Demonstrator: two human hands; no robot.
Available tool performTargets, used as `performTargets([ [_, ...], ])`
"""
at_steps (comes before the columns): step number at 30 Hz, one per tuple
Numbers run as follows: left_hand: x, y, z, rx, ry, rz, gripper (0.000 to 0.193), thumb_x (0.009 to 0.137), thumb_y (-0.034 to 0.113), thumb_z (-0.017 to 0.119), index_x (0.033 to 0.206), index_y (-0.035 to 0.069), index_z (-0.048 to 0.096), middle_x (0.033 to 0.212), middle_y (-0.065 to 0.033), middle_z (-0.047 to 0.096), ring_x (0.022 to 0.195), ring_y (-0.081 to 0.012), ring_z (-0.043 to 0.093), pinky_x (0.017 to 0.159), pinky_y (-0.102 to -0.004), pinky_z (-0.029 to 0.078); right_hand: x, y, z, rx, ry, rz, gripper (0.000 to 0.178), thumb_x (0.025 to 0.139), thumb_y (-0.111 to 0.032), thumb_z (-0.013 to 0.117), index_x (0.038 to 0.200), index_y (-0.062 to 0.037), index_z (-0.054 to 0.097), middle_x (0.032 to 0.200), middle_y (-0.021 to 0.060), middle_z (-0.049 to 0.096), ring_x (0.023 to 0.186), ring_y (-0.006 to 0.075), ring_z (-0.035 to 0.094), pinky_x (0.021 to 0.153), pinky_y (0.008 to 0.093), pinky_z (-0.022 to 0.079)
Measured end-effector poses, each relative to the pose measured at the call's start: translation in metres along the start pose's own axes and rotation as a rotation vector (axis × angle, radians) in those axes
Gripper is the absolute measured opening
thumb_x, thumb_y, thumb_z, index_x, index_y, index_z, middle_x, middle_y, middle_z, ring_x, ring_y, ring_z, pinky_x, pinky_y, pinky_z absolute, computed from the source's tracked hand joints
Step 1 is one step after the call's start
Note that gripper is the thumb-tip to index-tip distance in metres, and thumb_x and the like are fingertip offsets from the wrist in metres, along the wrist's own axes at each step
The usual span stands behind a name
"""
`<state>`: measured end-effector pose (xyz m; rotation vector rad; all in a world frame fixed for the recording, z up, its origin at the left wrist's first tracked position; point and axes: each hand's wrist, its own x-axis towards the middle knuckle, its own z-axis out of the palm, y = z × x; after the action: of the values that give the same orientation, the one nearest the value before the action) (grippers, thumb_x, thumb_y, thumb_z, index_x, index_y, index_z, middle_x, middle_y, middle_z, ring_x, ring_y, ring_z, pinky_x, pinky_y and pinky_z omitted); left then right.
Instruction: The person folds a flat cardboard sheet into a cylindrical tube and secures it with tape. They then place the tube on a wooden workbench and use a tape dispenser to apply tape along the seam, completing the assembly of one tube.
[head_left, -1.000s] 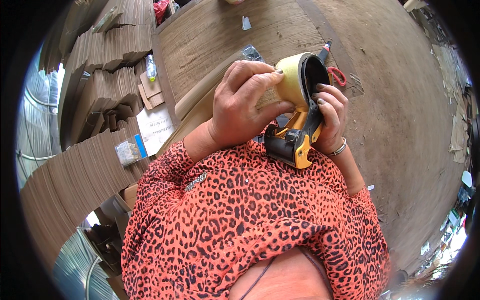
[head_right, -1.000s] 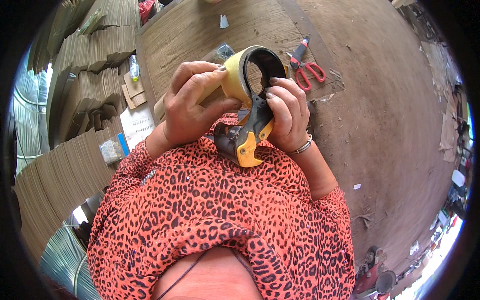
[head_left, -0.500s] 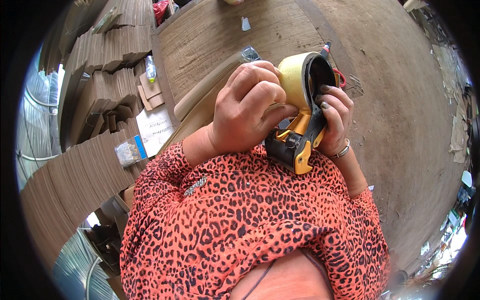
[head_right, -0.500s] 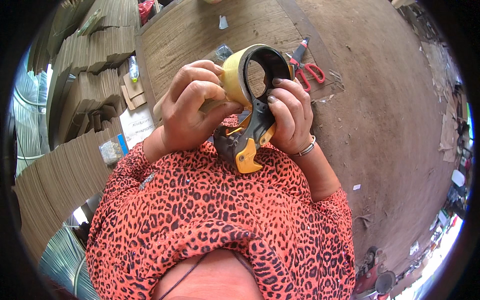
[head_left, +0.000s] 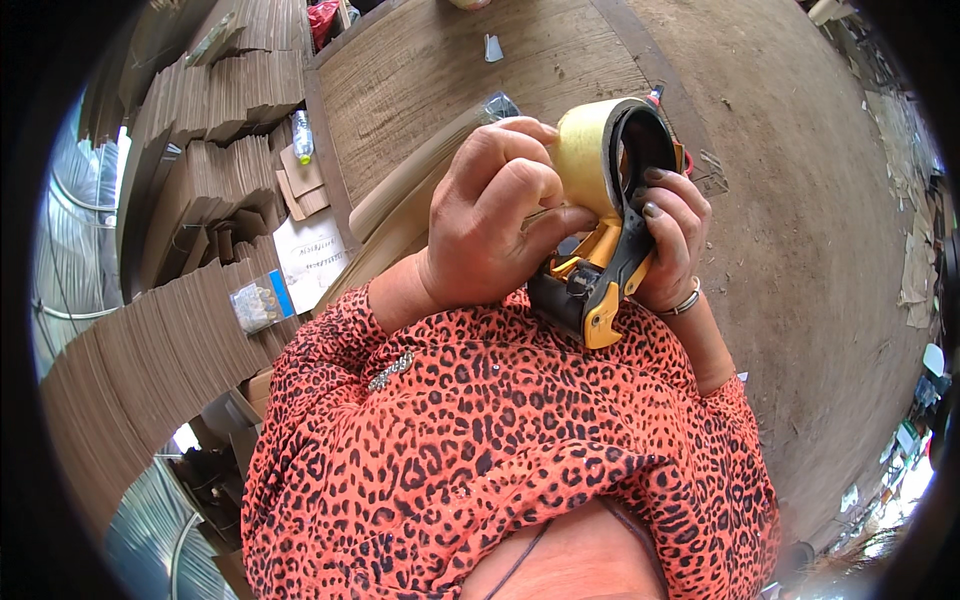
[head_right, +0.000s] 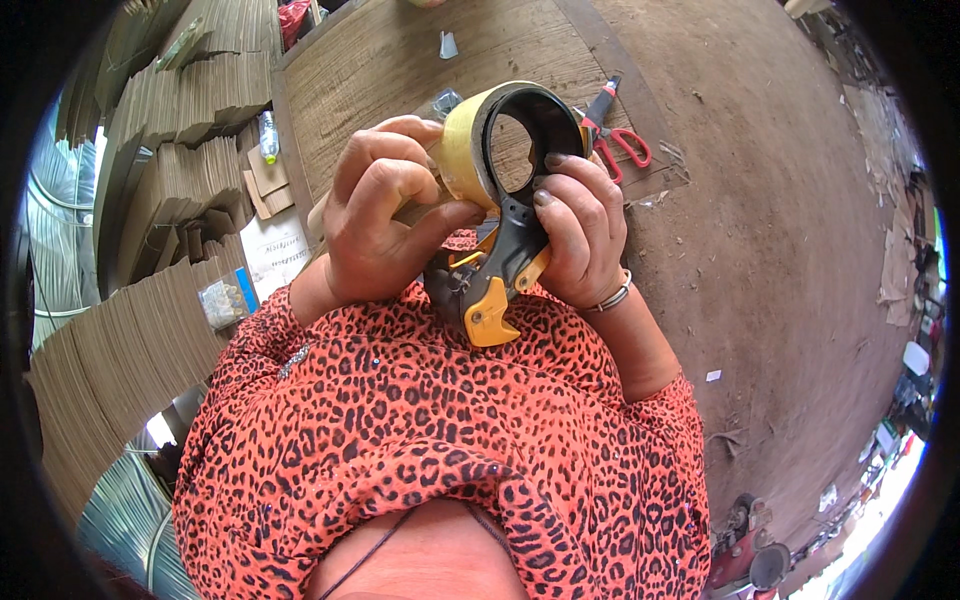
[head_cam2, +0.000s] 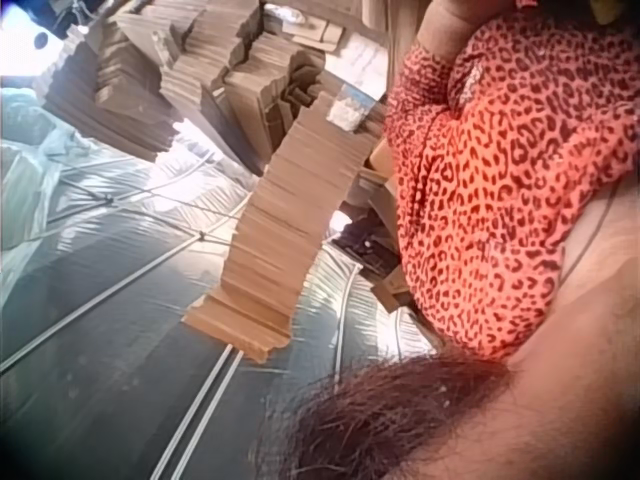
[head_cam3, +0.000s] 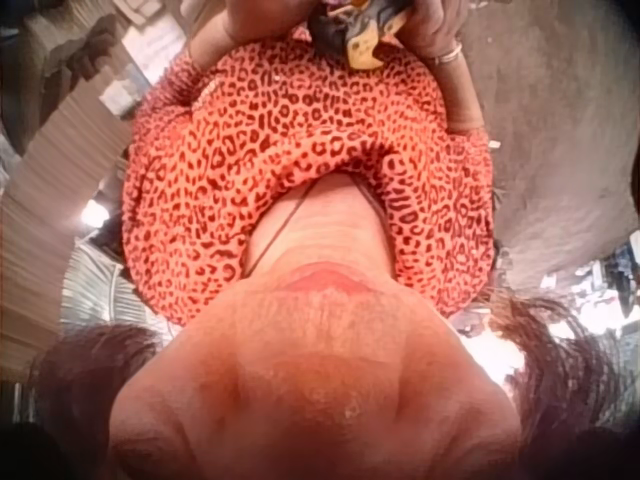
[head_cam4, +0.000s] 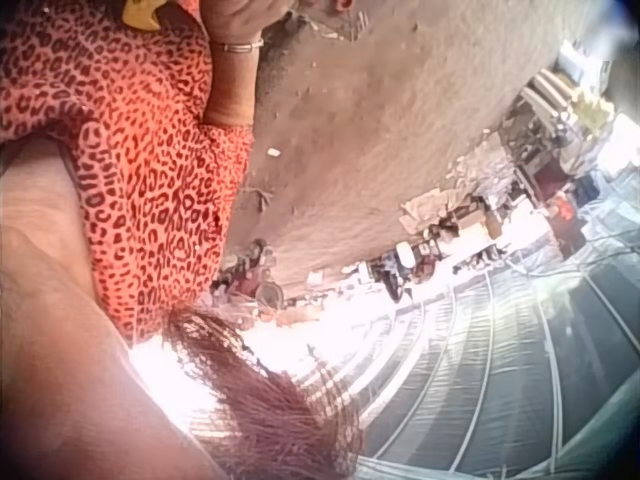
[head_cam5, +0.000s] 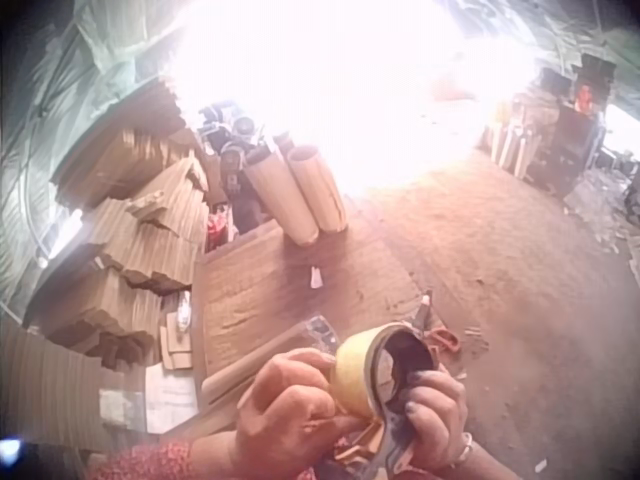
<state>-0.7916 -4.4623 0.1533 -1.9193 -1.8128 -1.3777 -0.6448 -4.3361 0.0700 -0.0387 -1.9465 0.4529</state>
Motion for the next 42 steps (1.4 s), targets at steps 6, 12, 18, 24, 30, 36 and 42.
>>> performTargets([
  [6,0.0,0.002,-0.004,0.061,-0.045,-0.009,0.045,0.061,0.011,0.089,0.073,0.005,0.047,0.083,-0.0094,0.051,0.085,-0.0242,0.061,0.074,-0.034,0.054,-0.002,0.0,0.002,0.014,-0.004,0.011,0.033,0.077,-0.005,0.071,0.102,-0.0027,0.048,0.102,0.0152,0.06,0.098,0.036,0.062,0.086,0.0492,0.052],
  [12,-0.005,0.007,-0.006,0.015,-0.12,-0.136,0.037,0.066,0.012,0.085,0.071,0.006,0.049,0.08,-0.0098,0.05,0.074,-0.0236,0.057,0.063,-0.0329,0.05,-0.006,0.0,0.001,0.027,-0.047,0.021,0.035,0.077,-0.005,0.071,0.103,-0.0027,0.048,0.103,0.0152,0.06,0.099,0.0358,0.062,0.086,0.0487,0.052],
  [18,-0.003,0.001,-0.003,-0.001,0.021,-0.027,0.037,0.066,0.008,0.084,0.077,0.006,0.048,0.086,-0.0103,0.05,0.082,-0.026,0.055,0.068,-0.0354,0.049,-0.002,-0.002,-0.001,0.019,-0.02,0.004,0.036,0.077,-0.004,0.071,0.104,-0.0025,0.048,0.103,0.0152,0.06,0.099,0.0358,0.062,0.085,0.0476,0.052],
  [24,-0.003,0.0,0.0,-0.009,-0.019,-0.022,0.048,0.061,0.002,0.087,0.077,0.008,0.042,0.087,-0.0095,0.05,0.085,-0.0222,0.059,0.068,-0.0293,0.049,-0.003,-0.002,0.0,0.013,-0.024,0.013,0.035,0.077,-0.003,0.07,0.104,-0.0018,0.048,0.102,0.0155,0.061,0.098,0.0362,0.062,0.084,0.0461,0.053],
  [30,-0.012,0.01,-0.003,-0.006,-0.103,-0.248,0.042,0.064,0.009,0.086,0.078,0.007,0.046,0.085,-0.0102,0.05,0.08,-0.0254,0.057,0.064,-0.0328,0.049,-0.002,-0.003,0.002,0.002,-0.014,0.007,0.034,0.077,-0.003,0.07,0.103,-0.0011,0.049,0.101,0.0158,0.061,0.098,0.0364,0.063,0.083,0.0458,0.053],
  [36,-0.005,0.0,0.001,0.041,0.024,-0.045,0.053,0.06,0.004,0.089,0.082,0.008,0.042,0.09,-0.0091,0.051,0.087,-0.022,0.06,0.068,-0.0303,0.05,-0.002,-0.003,0.002,0.0,-0.011,0.007,0.036,0.076,-0.002,0.071,0.104,-0.0012,0.049,0.101,0.0157,0.061,0.098,0.0362,0.063,0.084,0.0458,0.052],
  [42,-0.014,0.003,0.0,-0.004,-0.047,-0.191,0.044,0.064,0.007,0.086,0.08,0.007,0.045,0.084,-0.0087,0.05,0.072,-0.0209,0.056,0.059,-0.0304,0.048,-0.004,-0.004,0.007,0.027,-0.009,0.032,0.037,0.076,-0.002,0.071,0.106,-0.0017,0.048,0.101,0.0153,0.06,0.097,0.0362,0.062,0.084,0.0465,0.052],
])
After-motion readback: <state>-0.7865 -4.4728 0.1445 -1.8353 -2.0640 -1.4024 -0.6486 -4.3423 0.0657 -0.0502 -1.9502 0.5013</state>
